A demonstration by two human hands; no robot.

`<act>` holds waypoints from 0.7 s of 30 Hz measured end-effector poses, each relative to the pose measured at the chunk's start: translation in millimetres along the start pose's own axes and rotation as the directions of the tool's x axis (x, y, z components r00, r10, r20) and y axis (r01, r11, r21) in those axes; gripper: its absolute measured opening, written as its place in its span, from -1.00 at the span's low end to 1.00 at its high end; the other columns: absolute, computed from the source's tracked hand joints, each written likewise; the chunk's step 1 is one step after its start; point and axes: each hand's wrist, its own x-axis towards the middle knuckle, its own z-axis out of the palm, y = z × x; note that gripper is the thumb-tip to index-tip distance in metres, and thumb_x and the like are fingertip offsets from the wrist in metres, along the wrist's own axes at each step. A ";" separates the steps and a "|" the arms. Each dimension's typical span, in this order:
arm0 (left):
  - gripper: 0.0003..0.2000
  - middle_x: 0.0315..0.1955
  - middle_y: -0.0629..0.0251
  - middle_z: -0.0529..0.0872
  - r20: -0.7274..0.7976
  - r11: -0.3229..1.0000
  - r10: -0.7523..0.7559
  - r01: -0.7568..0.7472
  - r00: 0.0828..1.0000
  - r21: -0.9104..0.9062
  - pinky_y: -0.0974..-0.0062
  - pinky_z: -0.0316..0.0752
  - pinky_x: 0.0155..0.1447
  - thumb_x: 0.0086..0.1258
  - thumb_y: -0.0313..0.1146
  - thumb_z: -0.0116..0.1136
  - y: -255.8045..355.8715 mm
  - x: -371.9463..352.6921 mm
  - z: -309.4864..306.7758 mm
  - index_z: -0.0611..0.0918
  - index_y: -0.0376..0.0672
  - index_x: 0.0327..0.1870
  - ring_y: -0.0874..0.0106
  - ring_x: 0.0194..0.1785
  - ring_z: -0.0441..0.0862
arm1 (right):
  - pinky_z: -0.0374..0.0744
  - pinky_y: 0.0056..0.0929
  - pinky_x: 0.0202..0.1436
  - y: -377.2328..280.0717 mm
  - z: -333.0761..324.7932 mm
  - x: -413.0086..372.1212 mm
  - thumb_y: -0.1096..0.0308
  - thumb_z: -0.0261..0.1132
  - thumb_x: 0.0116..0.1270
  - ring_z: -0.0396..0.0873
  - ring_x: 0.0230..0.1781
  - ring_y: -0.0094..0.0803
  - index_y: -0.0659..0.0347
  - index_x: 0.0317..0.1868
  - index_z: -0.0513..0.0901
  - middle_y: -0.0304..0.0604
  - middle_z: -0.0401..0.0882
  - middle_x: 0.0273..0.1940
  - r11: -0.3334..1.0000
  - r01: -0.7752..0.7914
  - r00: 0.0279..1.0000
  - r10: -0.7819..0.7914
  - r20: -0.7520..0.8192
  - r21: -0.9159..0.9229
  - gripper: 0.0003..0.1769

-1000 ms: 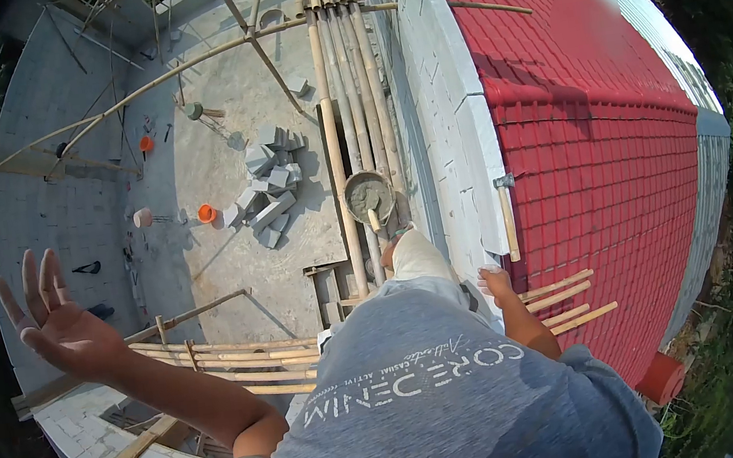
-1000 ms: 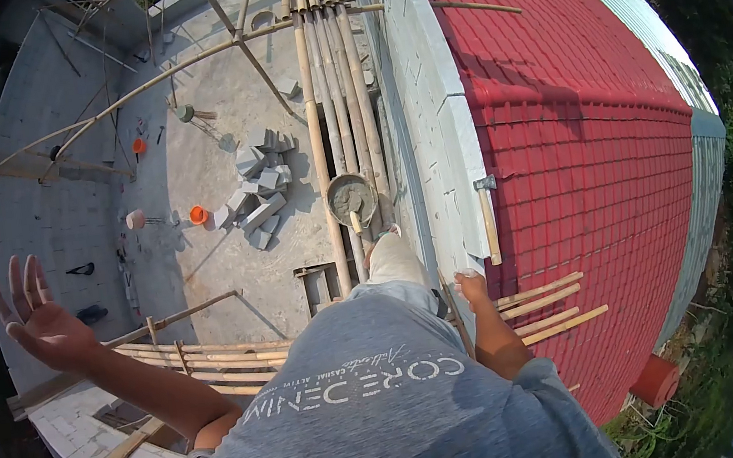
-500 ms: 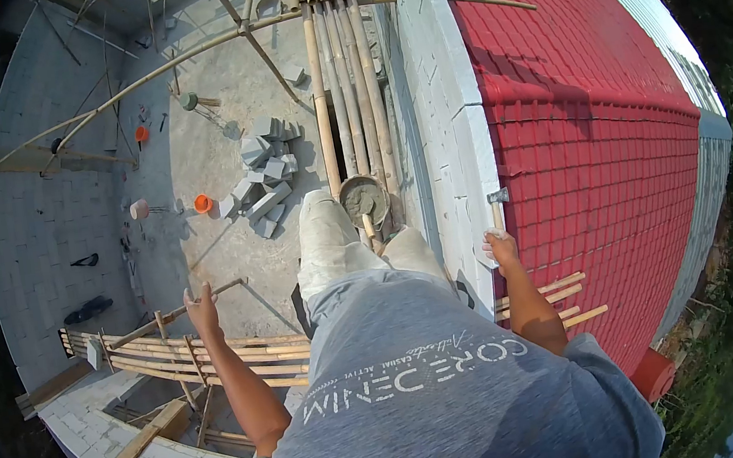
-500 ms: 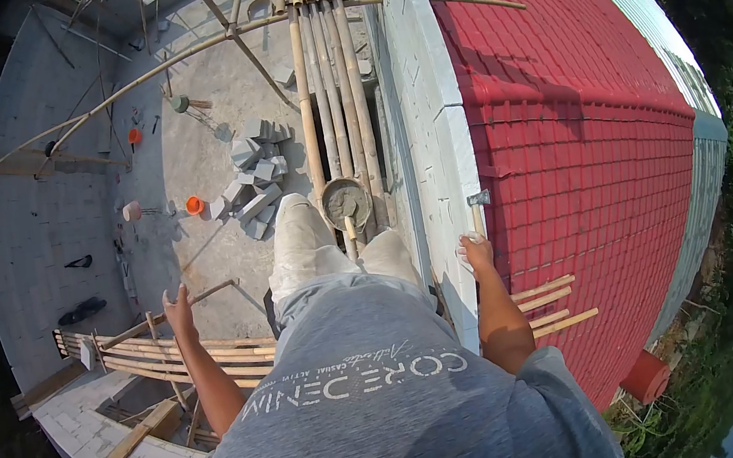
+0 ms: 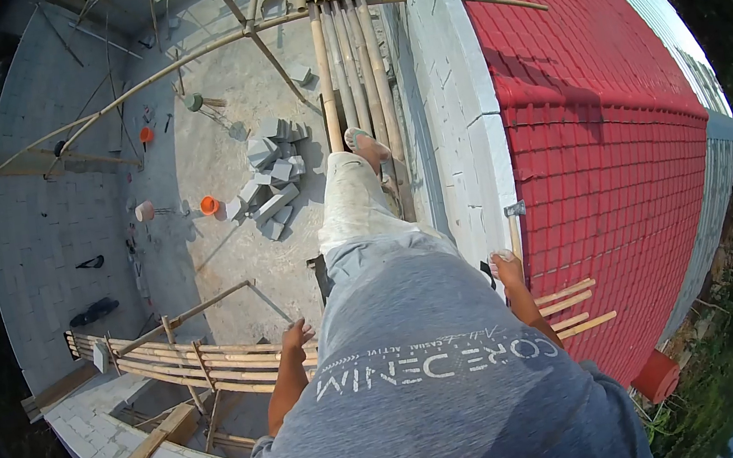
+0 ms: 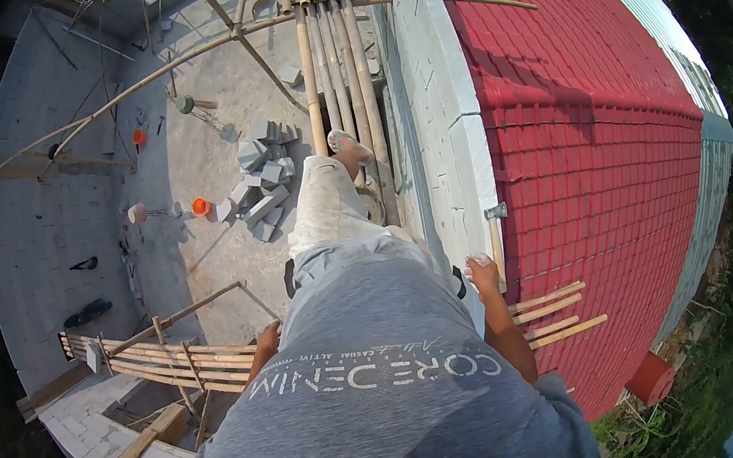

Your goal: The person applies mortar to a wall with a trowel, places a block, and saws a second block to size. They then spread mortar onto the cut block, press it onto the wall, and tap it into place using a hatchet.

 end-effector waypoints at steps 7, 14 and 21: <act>-0.29 0.00 0.14 0.74 -0.155 0.991 0.024 -0.044 0.988 -0.125 0.01 0.32 0.42 0.44 -0.13 0.22 100.0 27.0 20.9 0.24 -0.26 0.50 0.26 -0.09 0.74 | 0.56 -0.46 -0.25 -106.8 35.4 44.7 0.25 0.35 0.37 0.66 -0.24 -0.44 0.20 0.17 0.63 -0.17 0.71 -0.14 0.988 0.144 0.989 -0.143 0.022 -0.054 -0.59; -0.25 0.10 0.04 0.70 -0.171 0.961 0.239 -0.258 0.956 -0.102 -0.03 0.16 0.49 0.43 -0.12 0.26 230.0 36.5 71.8 0.19 -0.22 0.54 0.25 0.08 0.70 | 0.54 -0.48 -0.28 -250.0 57.2 98.2 0.25 0.36 0.35 0.66 -0.29 -0.48 0.21 0.18 0.62 -0.18 0.72 -0.23 0.897 0.361 0.933 -0.350 0.087 -0.254 -0.57; -0.23 0.07 0.03 0.70 -0.170 0.961 0.253 -0.268 0.953 -0.072 0.06 0.32 0.37 0.41 -0.16 0.28 300.1 52.2 83.8 0.17 -0.25 0.53 0.24 0.01 0.73 | 0.52 -0.50 -0.31 -319.0 67.8 153.3 0.24 0.37 0.34 0.66 -0.30 -0.49 0.19 0.19 0.63 -0.21 0.71 -0.21 0.925 0.229 0.973 -0.224 0.051 -0.304 -0.56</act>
